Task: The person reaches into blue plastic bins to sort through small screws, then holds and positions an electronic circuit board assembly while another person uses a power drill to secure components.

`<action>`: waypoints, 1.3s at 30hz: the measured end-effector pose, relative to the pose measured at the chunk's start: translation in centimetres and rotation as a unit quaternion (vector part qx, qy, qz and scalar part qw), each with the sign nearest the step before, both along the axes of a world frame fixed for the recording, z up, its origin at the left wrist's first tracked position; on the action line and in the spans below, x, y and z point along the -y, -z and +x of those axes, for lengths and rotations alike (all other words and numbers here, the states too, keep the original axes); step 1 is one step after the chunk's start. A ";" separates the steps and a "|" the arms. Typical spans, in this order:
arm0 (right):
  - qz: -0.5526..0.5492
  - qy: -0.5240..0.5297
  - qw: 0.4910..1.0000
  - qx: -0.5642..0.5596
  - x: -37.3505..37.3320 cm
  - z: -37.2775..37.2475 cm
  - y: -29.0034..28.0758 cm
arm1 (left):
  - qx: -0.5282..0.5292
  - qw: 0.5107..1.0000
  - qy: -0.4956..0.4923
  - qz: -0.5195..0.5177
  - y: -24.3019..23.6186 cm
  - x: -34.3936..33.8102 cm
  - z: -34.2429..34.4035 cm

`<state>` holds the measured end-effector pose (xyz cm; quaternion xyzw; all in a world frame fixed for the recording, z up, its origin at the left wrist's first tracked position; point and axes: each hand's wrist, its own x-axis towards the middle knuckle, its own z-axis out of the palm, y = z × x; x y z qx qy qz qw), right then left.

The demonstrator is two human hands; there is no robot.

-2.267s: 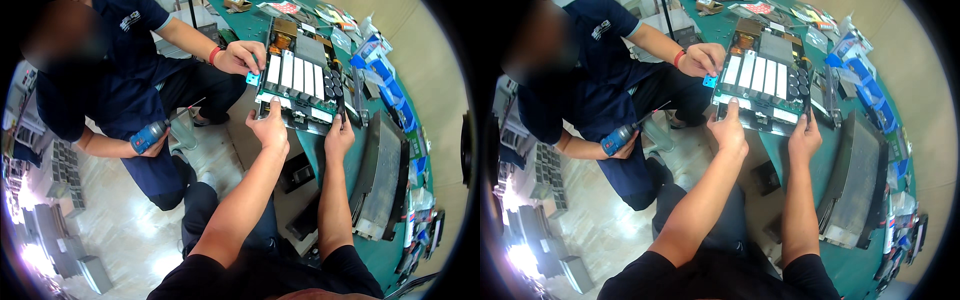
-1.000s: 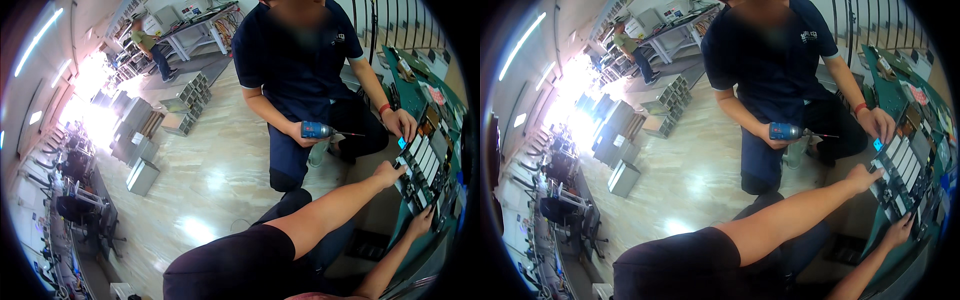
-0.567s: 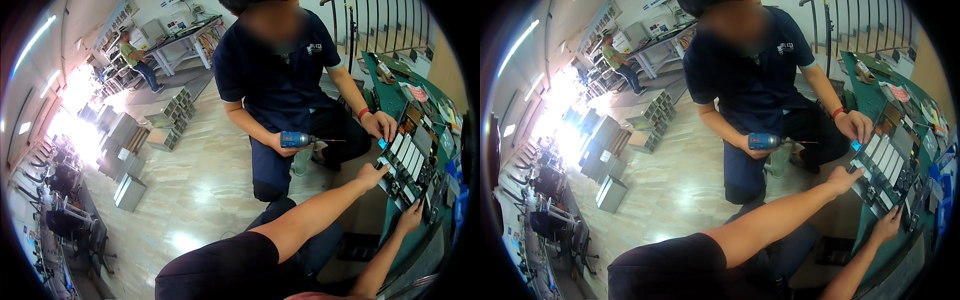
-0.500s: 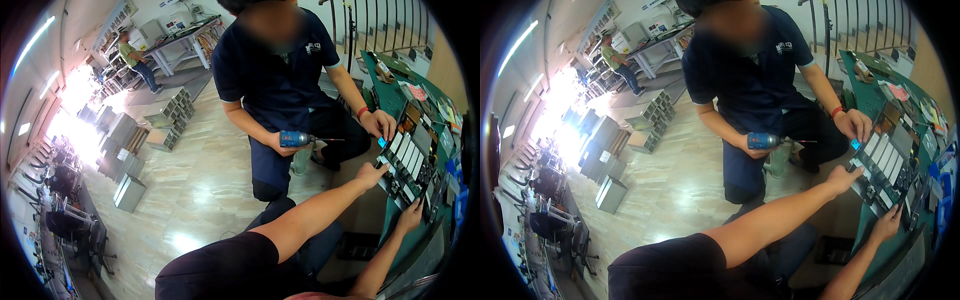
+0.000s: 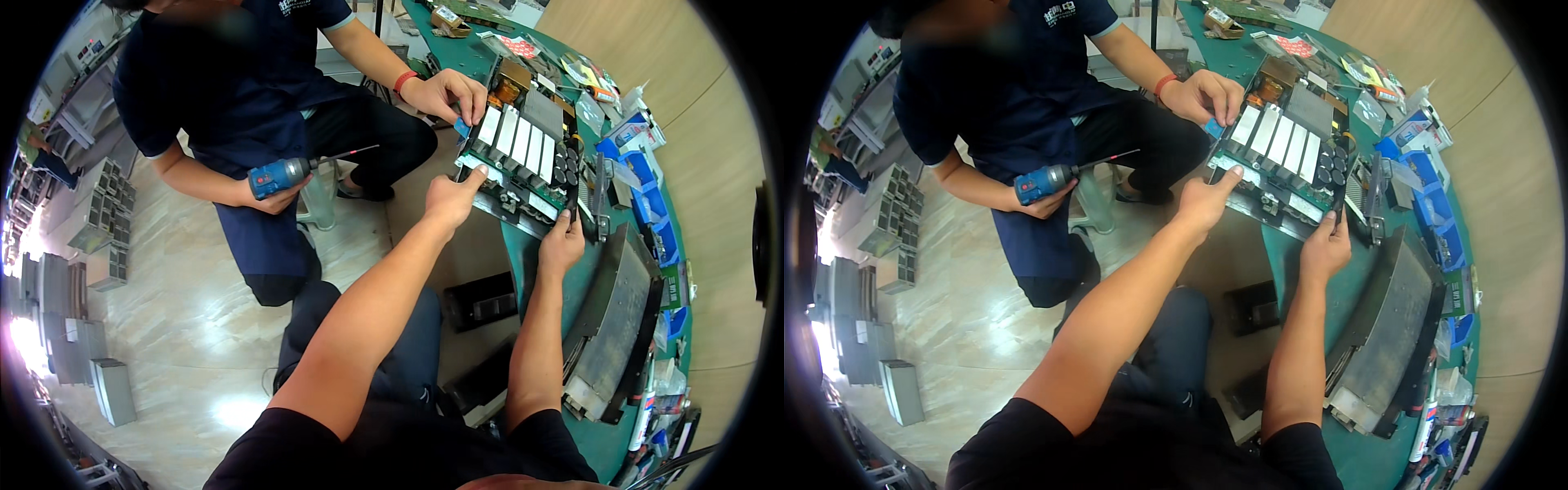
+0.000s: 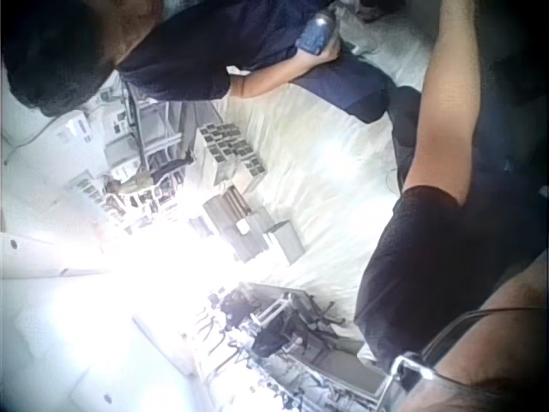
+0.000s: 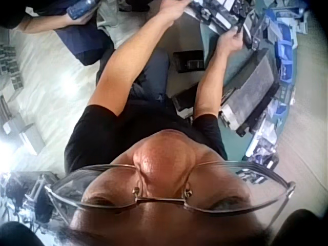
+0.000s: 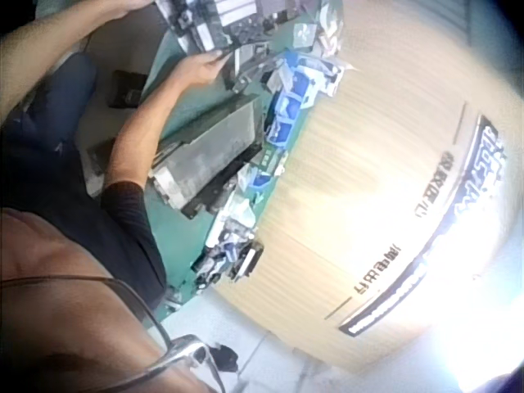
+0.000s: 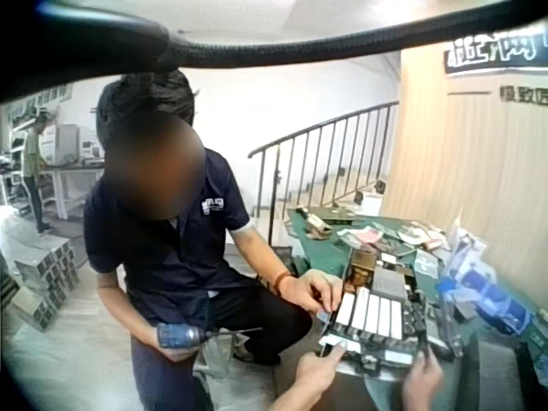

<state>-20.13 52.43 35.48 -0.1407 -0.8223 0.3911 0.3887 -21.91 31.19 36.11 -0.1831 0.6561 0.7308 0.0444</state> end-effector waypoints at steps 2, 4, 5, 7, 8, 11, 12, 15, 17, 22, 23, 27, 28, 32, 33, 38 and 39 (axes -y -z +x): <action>0.007 0.004 1.000 0.014 -0.6 0.0 0.1 | -0.003 1.000 -0.003 -0.005 -0.4 -0.1 0.3; 0.018 -0.001 0.999 0.033 -0.4 0.2 -0.1 | -0.007 1.000 -0.007 -0.001 -0.2 0.1 0.4; 0.018 0.006 0.999 0.045 -0.3 0.2 0.0 | -0.004 1.000 -0.005 -0.002 -0.1 0.3 0.4; 0.022 0.004 0.999 0.039 0.1 0.4 -0.2 | 0.004 1.000 0.004 -0.006 -0.2 0.5 0.5; 0.016 0.011 0.998 0.059 0.3 0.5 -0.6 | 0.006 1.000 0.005 -0.003 -0.3 0.5 0.6; 0.021 0.001 0.999 0.034 -0.7 0.0 0.2 | 0.005 1.000 0.008 -0.005 -0.5 0.4 0.6; 0.022 -0.003 0.999 0.035 -0.7 -0.1 0.3 | 0.005 1.000 0.006 -0.011 -0.3 0.4 0.5; 0.022 -0.013 0.999 0.031 -0.9 -0.4 0.6 | 0.005 1.000 0.000 -0.019 0.1 0.4 0.3; 0.014 -0.022 0.999 0.022 -1.4 -0.7 1.0 | 0.005 1.000 -0.001 -0.020 0.3 0.4 0.2; 0.003 -0.025 1.000 0.005 -1.7 -1.0 1.5 | 0.015 0.999 0.006 -0.049 -0.4 0.7 0.4; 0.003 -0.027 1.000 0.000 -1.8 -1.0 1.6 | 0.007 0.999 0.005 -0.047 -0.2 0.6 0.4; -0.003 -0.035 0.999 -0.006 -1.1 -0.8 1.3 | -0.002 0.999 0.001 -0.045 0.6 0.7 0.0; 0.002 -0.033 0.999 -0.005 -1.1 -0.8 1.3 | 0.000 0.999 0.002 -0.045 0.5 0.6 0.0; 0.003 -0.030 0.999 -0.010 -1.1 -0.6 1.2 | 0.004 0.999 0.005 -0.037 0.4 0.4 0.1; 0.003 -0.027 1.000 -0.004 -1.1 -0.6 1.2 | 0.002 0.999 0.002 -0.035 0.6 0.3 0.0; -0.010 -0.023 1.000 0.008 -0.6 -0.4 0.7 | -0.011 0.999 0.000 -0.032 1.2 0.1 -0.3; -0.011 -0.023 1.000 0.007 -0.7 -0.4 0.8 | -0.010 1.000 0.004 -0.029 1.3 0.2 -0.3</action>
